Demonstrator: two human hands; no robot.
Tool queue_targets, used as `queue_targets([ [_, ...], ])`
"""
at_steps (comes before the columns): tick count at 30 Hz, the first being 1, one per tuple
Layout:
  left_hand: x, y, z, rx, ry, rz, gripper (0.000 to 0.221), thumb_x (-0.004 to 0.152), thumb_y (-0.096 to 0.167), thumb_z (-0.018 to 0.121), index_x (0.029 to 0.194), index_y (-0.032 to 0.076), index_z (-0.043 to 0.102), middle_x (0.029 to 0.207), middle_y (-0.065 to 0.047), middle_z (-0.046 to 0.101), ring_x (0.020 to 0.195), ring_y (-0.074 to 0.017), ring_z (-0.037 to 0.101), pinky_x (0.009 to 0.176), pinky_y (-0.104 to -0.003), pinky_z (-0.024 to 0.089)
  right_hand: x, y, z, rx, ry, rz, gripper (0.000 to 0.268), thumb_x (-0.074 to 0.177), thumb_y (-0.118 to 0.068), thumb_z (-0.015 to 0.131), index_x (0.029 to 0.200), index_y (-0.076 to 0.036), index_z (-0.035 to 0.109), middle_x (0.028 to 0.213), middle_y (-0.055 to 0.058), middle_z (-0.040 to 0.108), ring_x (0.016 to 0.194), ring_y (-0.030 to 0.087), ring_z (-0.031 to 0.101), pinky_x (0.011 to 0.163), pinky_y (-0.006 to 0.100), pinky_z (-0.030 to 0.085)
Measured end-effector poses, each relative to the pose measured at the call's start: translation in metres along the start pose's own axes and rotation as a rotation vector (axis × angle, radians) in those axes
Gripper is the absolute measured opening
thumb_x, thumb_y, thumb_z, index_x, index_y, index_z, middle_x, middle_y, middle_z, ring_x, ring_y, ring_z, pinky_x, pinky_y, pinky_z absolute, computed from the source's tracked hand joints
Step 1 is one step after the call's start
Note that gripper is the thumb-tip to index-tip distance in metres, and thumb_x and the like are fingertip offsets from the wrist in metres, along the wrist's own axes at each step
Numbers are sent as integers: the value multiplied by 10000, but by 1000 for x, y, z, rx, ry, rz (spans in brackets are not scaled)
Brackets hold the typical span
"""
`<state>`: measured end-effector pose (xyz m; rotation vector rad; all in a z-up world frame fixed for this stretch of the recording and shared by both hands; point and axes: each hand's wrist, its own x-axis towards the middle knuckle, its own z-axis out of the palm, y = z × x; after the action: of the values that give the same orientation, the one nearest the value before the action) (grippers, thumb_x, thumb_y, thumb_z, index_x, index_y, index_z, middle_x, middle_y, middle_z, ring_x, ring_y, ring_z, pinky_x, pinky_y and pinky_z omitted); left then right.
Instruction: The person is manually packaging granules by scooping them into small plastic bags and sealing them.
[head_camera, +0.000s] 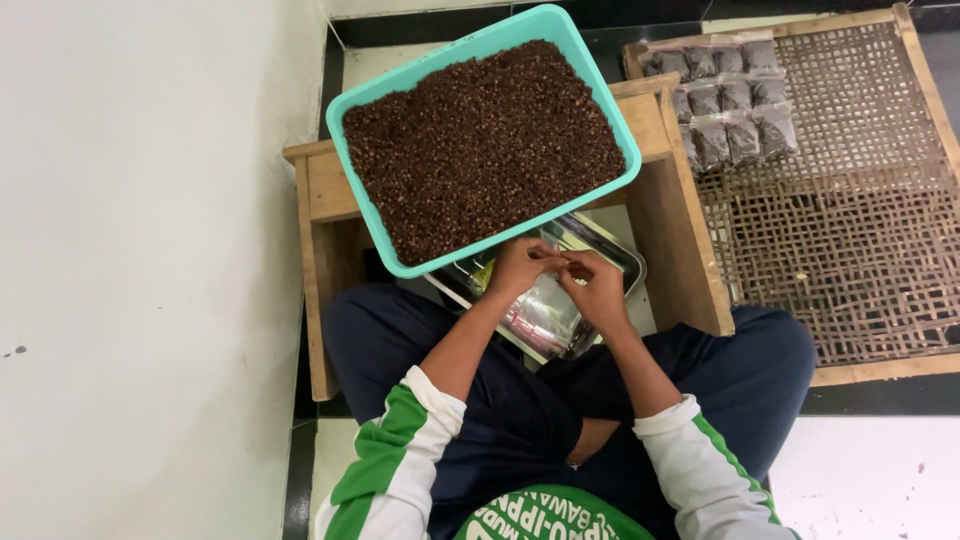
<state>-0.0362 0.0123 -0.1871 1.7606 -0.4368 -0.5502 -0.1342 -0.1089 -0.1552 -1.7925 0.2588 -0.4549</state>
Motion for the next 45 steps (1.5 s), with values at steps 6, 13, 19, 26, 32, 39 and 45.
queue_targets([
  [6, -6, 27, -6, 92, -59, 79, 130, 900, 112, 604, 954, 1, 646, 794, -135, 674, 782, -258, 671, 727, -394, 537, 5, -26, -5, -260, 14, 27, 147, 795, -54, 675, 931, -85, 721, 820, 146, 659, 733, 302, 662, 601, 335, 561],
  [13, -17, 47, -8, 128, -162, 32, 239, 969, 183, 428, 977, 32, 614, 735, -99, 664, 708, -205, 667, 675, -382, 535, 11, -35, -8, -334, -21, 25, 112, 831, -96, 685, 936, -77, 719, 797, 126, 668, 722, 270, 665, 631, 322, 553],
  [19, -15, 49, -11, 192, -233, 228, 197, 962, 134, 433, 820, 26, 517, 662, -169, 554, 636, -286, 599, 594, -408, 478, 11, -33, -11, -329, -11, 66, 82, 759, -77, 688, 840, -66, 701, 716, 114, 635, 650, 234, 642, 579, 306, 547],
  [26, -17, 51, -13, 189, -249, 246, 218, 972, 159, 409, 858, 13, 523, 719, -222, 579, 684, -348, 604, 611, -450, 489, 6, -44, -3, -368, 31, -16, 15, 791, -35, 629, 797, -22, 629, 689, 146, 574, 615, 260, 628, 485, 327, 515],
  [32, -22, 59, -15, 181, -247, 244, 199, 959, 159, 417, 857, 21, 518, 718, -234, 582, 675, -352, 594, 616, -453, 484, 6, -52, 3, -114, 39, 196, 75, 851, -23, 540, 844, 42, 576, 703, 179, 535, 523, 242, 604, 407, 305, 530],
  [39, -23, 67, -16, 185, -258, 228, 159, 931, 154, 453, 822, 49, 503, 689, -196, 594, 685, -348, 612, 624, -433, 491, 11, -41, -5, 49, -83, 310, 225, 896, -159, 608, 922, 64, 590, 775, 198, 568, 600, 253, 639, 464, 326, 552],
  [45, -30, 78, -20, 164, -316, 219, 162, 967, 133, 397, 854, 71, 495, 731, -157, 600, 701, -292, 607, 659, -421, 502, 7, -36, -10, -42, -113, 239, 160, 946, -103, 534, 923, 44, 594, 749, 188, 597, 639, 250, 636, 550, 327, 538],
])
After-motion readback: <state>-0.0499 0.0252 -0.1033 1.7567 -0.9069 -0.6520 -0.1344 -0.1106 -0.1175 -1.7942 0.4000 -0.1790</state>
